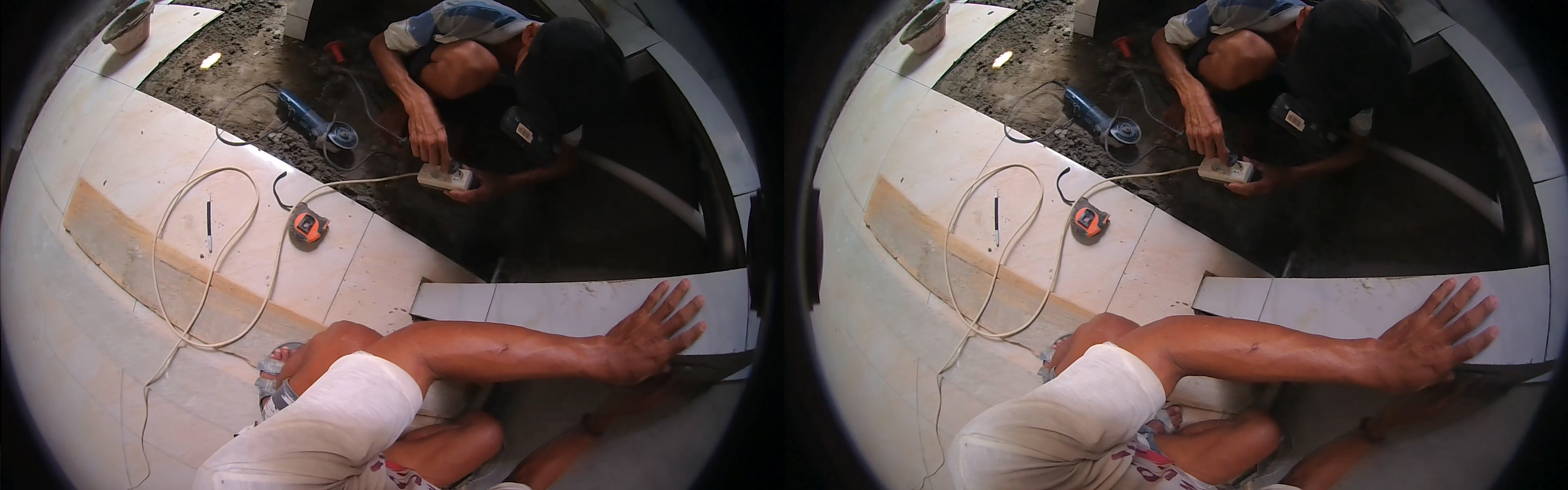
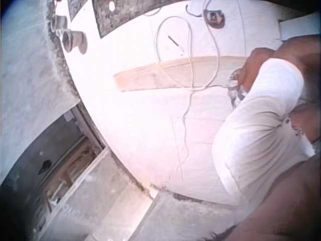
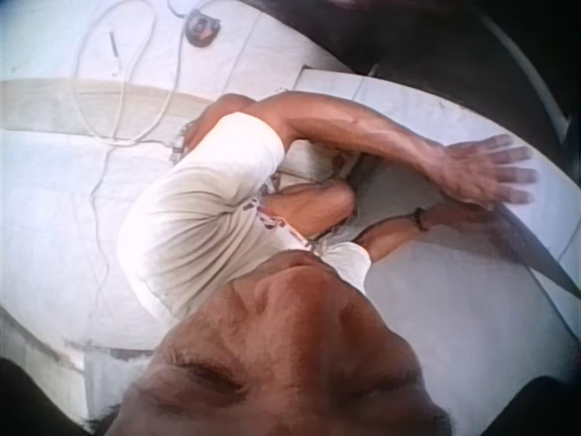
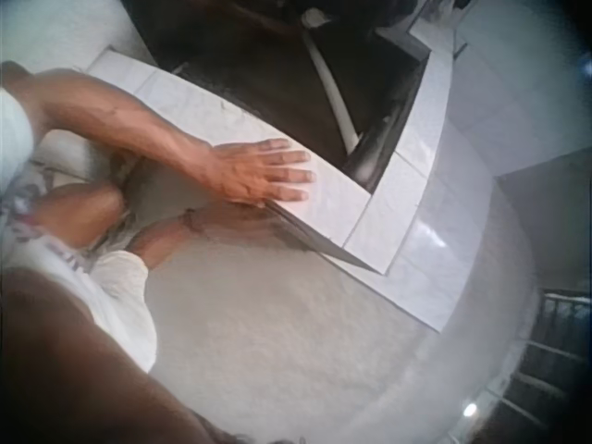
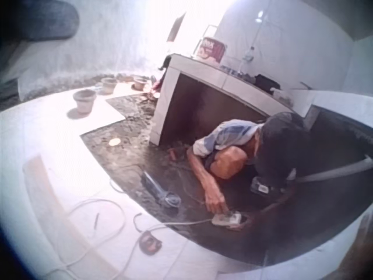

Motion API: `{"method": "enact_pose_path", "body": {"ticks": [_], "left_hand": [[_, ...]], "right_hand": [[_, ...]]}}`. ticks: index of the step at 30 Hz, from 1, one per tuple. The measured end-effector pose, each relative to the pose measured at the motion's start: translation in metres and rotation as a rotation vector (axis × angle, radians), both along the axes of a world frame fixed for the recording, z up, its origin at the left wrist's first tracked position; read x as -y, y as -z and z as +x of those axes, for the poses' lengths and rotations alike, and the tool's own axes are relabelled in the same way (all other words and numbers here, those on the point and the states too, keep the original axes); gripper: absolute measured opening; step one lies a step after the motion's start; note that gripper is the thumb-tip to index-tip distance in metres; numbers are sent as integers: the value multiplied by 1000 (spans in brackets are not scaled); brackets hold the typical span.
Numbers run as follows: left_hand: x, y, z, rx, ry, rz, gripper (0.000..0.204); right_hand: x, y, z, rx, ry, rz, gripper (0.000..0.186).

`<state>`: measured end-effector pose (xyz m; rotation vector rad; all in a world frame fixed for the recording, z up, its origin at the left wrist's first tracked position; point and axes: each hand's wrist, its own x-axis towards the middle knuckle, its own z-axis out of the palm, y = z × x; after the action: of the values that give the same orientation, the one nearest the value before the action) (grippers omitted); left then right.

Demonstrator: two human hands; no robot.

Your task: The person smooths the surface of a plastered wall using a hand tool while another person works on pipes below a counter.

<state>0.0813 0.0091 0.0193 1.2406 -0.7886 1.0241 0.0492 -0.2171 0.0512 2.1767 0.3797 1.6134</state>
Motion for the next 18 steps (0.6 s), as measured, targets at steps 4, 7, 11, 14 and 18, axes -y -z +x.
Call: {"method": "enact_pose_path", "body": {"ticks": [4, 7, 11, 14, 18], "left_hand": [[13, -6, -2, -42, -235, 7, 78], [2, -2, -2, -45, -10, 69, 83], [-14, -4, -10, -53, 84, 114, 83], [-8, -6, -5, -36, -72, 104, 82], [-23, -1, -8, -62, 60, 156, 79]], "right_hand": [[20, 97, -11, -136, 243, -117, 47], [34, 76, -1, -132, 174, -105, 47], [30, -35, -1, -49, -34, -141, 47], [-9, -69, -4, -104, -66, -20, 45], [-68, 4, -18, -210, -177, 389, 52]]}}
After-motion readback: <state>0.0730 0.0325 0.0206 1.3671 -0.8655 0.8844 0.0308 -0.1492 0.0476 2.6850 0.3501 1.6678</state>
